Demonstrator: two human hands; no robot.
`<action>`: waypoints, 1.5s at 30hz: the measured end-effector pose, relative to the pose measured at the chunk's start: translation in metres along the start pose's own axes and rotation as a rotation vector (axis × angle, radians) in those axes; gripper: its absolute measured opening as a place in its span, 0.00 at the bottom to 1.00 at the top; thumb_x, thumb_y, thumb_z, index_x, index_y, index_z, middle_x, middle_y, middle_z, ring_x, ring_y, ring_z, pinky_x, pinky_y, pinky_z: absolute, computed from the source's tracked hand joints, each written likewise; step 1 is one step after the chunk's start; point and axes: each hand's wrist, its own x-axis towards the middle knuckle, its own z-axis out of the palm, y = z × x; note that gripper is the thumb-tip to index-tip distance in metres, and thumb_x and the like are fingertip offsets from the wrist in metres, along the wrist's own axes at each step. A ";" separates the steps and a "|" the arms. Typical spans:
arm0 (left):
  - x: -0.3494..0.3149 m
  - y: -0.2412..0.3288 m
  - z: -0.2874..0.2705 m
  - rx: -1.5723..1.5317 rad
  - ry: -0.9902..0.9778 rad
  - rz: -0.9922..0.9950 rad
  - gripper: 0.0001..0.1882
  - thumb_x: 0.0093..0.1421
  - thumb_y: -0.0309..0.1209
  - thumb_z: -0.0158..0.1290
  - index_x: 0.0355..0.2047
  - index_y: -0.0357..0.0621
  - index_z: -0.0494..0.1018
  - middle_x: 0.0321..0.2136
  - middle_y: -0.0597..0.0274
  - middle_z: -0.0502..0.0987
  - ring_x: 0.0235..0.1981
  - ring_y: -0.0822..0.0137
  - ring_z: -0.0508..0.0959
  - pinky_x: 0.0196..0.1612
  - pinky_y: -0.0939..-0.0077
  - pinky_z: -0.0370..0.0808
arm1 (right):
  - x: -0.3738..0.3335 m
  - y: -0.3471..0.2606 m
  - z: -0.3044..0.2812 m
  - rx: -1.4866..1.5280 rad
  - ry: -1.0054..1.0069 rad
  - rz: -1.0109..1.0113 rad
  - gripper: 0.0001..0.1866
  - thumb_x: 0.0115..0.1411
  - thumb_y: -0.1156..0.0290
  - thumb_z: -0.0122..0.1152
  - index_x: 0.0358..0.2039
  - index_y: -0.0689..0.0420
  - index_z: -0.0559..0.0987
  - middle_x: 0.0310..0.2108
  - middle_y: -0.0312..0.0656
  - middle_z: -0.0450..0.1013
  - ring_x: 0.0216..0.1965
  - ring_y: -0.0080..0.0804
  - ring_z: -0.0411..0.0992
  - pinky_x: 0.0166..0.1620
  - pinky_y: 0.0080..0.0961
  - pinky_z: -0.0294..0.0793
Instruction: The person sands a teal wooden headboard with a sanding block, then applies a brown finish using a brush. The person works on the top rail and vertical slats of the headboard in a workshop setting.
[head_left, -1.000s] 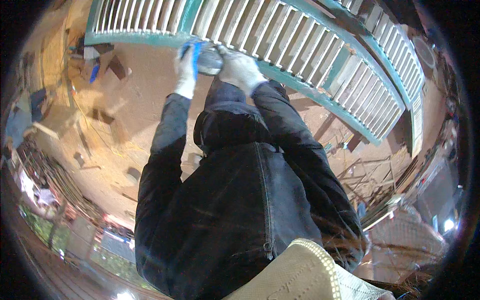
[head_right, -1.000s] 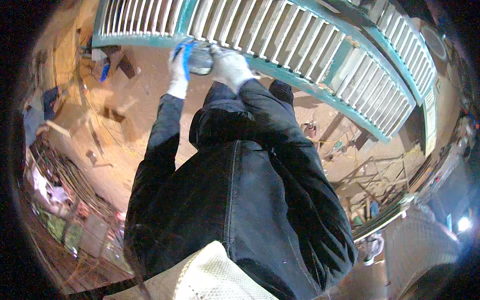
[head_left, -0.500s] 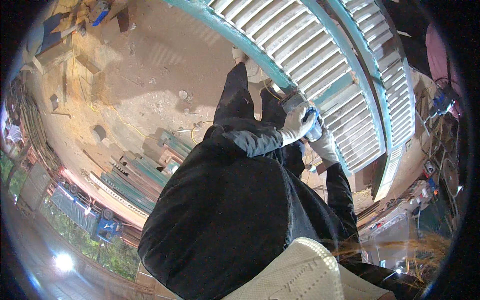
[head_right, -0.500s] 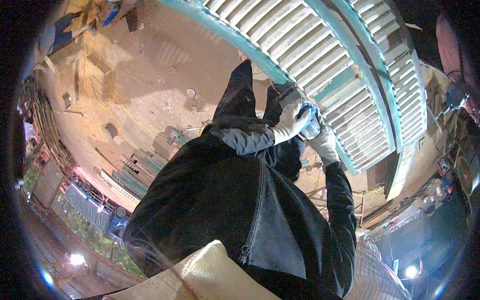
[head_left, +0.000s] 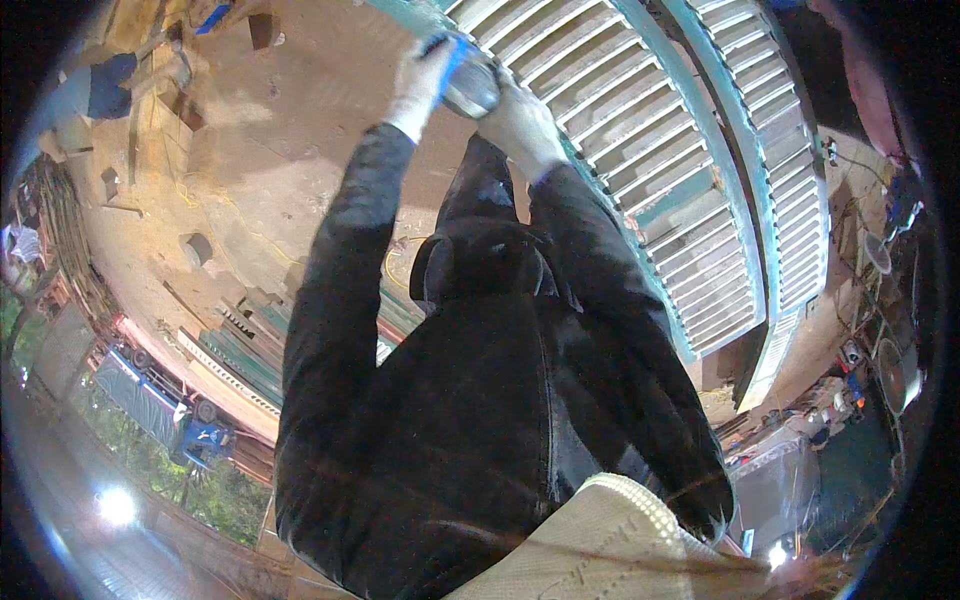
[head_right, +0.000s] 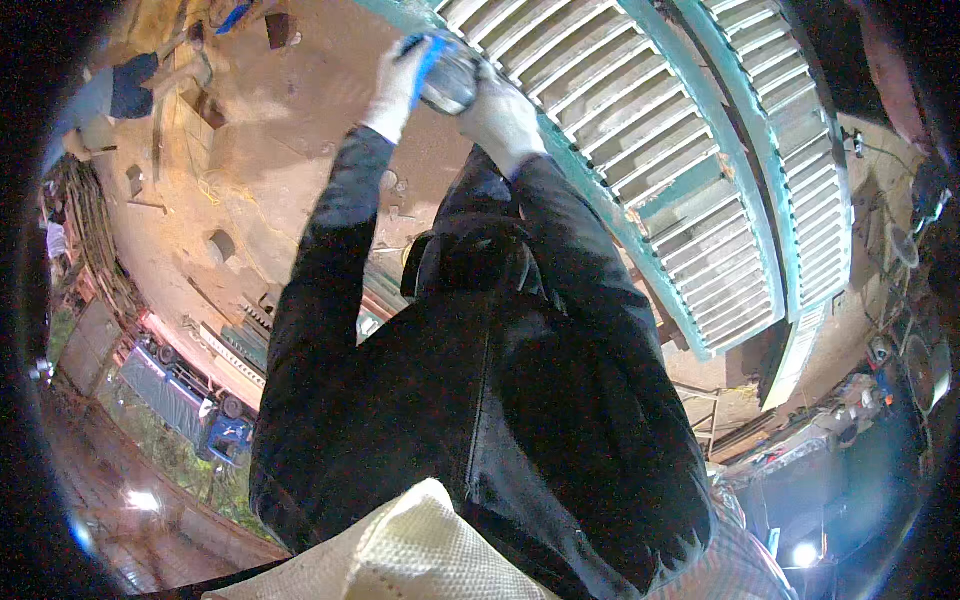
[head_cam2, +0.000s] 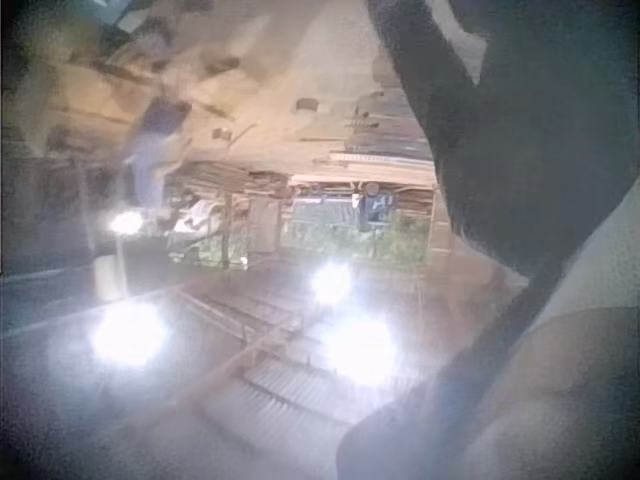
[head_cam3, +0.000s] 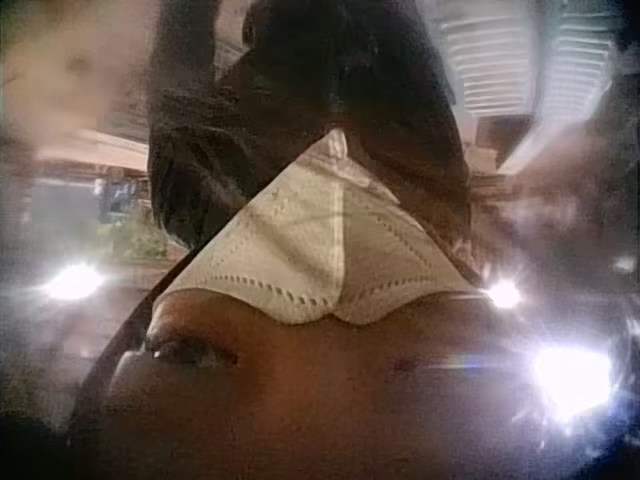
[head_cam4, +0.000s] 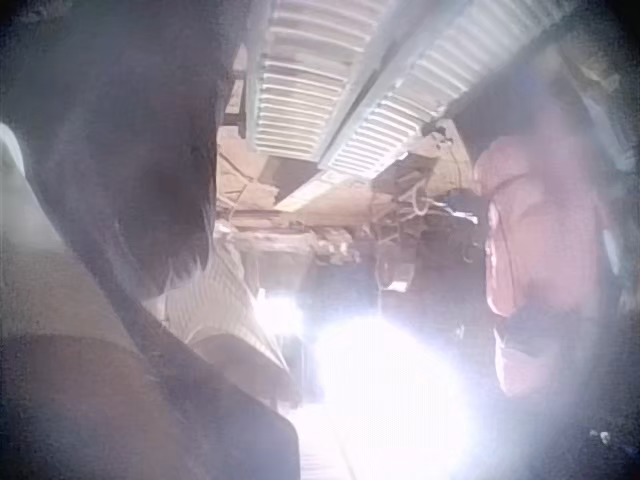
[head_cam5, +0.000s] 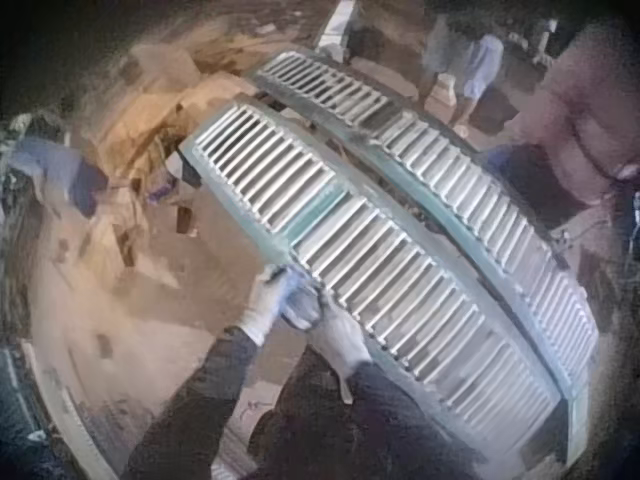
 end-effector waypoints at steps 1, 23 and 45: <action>0.025 -0.009 -0.011 -0.041 0.039 0.110 0.16 0.60 0.36 0.56 0.42 0.37 0.78 0.36 0.61 0.81 0.35 0.72 0.77 0.42 0.74 0.74 | 0.015 -0.008 0.003 -0.026 0.016 -0.007 0.31 0.49 0.67 0.56 0.56 0.61 0.68 0.41 0.58 0.76 0.46 0.54 0.74 0.49 0.42 0.73; -0.206 -0.025 0.181 -0.086 -0.250 0.185 0.03 0.57 0.24 0.50 0.31 0.42 0.73 0.32 0.56 0.77 0.35 0.63 0.77 0.45 0.69 0.73 | -0.196 0.162 -0.057 -0.039 -0.143 0.305 0.43 0.48 0.59 0.68 0.63 0.58 0.62 0.46 0.57 0.74 0.48 0.51 0.74 0.50 0.39 0.74; -0.222 -0.019 0.180 -0.138 -0.360 -0.077 0.09 0.62 0.34 0.51 0.38 0.44 0.75 0.35 0.65 0.77 0.36 0.69 0.75 0.44 0.70 0.73 | -0.225 0.173 -0.054 -0.026 -0.057 0.269 0.38 0.48 0.63 0.64 0.62 0.55 0.64 0.52 0.53 0.72 0.54 0.46 0.70 0.55 0.36 0.71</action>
